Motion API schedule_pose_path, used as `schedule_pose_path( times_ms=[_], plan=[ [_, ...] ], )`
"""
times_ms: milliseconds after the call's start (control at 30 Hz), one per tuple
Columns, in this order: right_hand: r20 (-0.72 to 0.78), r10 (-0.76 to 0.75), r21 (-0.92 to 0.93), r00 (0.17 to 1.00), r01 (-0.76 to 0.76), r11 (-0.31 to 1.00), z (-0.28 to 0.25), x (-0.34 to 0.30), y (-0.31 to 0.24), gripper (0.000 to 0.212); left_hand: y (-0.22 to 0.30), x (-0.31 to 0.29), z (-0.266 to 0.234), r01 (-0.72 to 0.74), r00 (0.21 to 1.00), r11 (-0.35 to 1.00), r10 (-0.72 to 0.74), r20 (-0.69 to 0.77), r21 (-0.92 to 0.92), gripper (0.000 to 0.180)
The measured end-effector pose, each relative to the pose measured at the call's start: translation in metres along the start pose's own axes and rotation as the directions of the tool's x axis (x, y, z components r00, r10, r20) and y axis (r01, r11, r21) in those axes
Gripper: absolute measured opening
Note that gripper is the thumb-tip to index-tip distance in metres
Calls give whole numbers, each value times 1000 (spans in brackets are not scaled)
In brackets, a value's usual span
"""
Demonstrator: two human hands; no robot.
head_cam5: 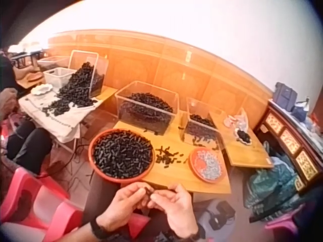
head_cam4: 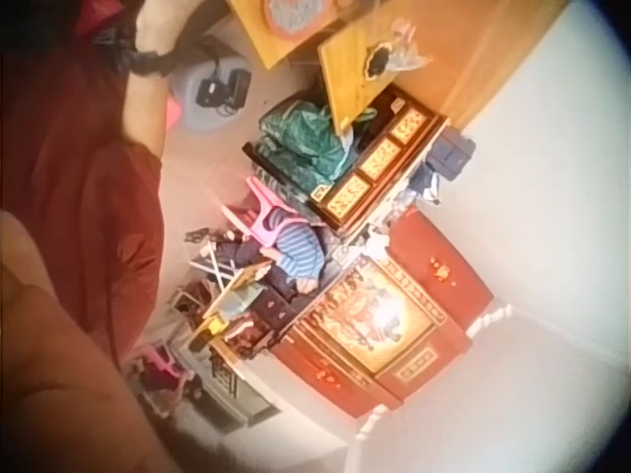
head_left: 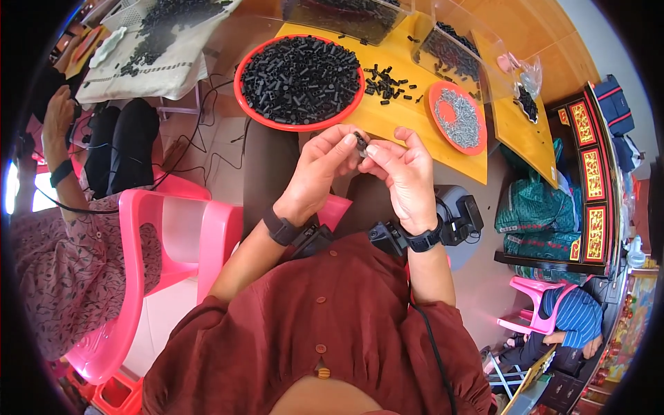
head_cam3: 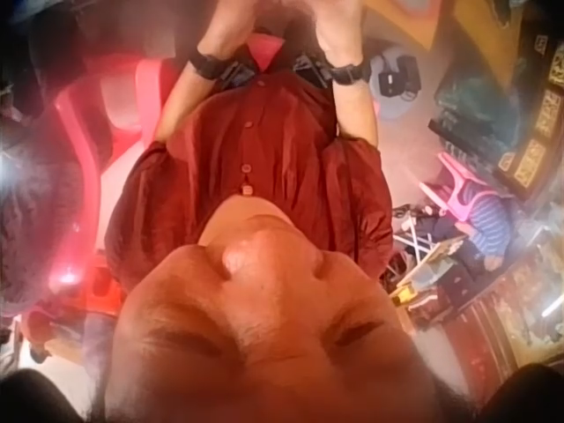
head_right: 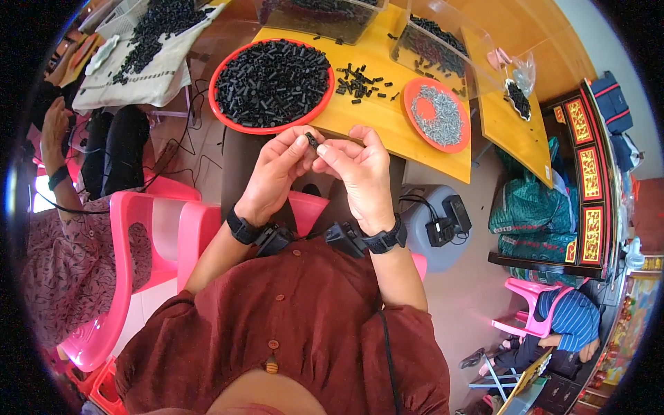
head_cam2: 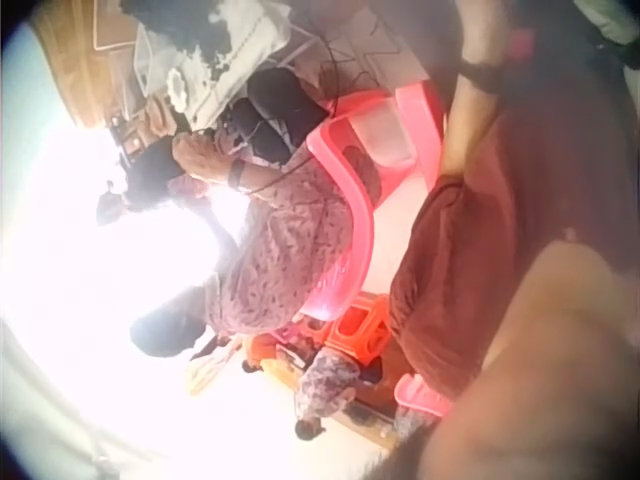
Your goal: The person assembles small black plastic components by hand at a workbench.
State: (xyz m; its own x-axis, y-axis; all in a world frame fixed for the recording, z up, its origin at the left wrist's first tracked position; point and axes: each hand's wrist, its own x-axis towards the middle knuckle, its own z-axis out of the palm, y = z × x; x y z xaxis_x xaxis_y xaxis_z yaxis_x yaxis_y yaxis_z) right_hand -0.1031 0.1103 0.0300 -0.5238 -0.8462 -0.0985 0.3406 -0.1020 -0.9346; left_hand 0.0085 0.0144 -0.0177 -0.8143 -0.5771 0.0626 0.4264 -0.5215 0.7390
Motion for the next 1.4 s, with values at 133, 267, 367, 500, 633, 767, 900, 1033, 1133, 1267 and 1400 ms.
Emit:
schedule_pose_path(
  times_ms=[133,267,367,500,633,767,900,1033,1133,1267,1400],
  plan=[
    [-8,24,84,1000,-24,996,0,-2,-1,42,3,-2,7,-12,1000,999,13,-28,45,19],
    [26,38,84,999,-40,996,-7,-2,0,43,9,-3,8,-70,997,981,72,-5,183,16],
    [28,51,79,998,-53,995,-7,-3,1,43,8,-2,9,-116,993,960,117,11,254,15],
    [3,56,126,998,-56,990,-5,-5,3,43,9,-5,11,-32,999,980,33,-2,196,14],
    [-5,46,203,999,-44,978,-6,-8,5,43,7,-7,15,4,1000,996,-4,0,92,15],
    [-9,33,185,999,-31,982,-7,-13,3,43,3,-8,18,6,1000,993,-8,16,114,15],
    [-23,-47,-22,999,46,999,-11,-16,2,39,-1,-7,17,35,998,983,-43,40,183,17],
    [12,-204,-309,979,197,930,-10,-21,4,31,-7,-10,18,98,993,976,-109,48,193,18],
    [90,-321,-519,943,320,793,-9,-24,-3,26,-11,-11,17,83,992,990,-92,82,115,18],
    [296,-279,-795,913,398,458,-14,-23,-30,30,-9,-10,25,116,992,989,-121,49,94,19],
    [638,-228,-767,735,631,-112,-13,-9,-45,31,-15,-9,18,153,985,982,-161,68,111,21]
  ],
)
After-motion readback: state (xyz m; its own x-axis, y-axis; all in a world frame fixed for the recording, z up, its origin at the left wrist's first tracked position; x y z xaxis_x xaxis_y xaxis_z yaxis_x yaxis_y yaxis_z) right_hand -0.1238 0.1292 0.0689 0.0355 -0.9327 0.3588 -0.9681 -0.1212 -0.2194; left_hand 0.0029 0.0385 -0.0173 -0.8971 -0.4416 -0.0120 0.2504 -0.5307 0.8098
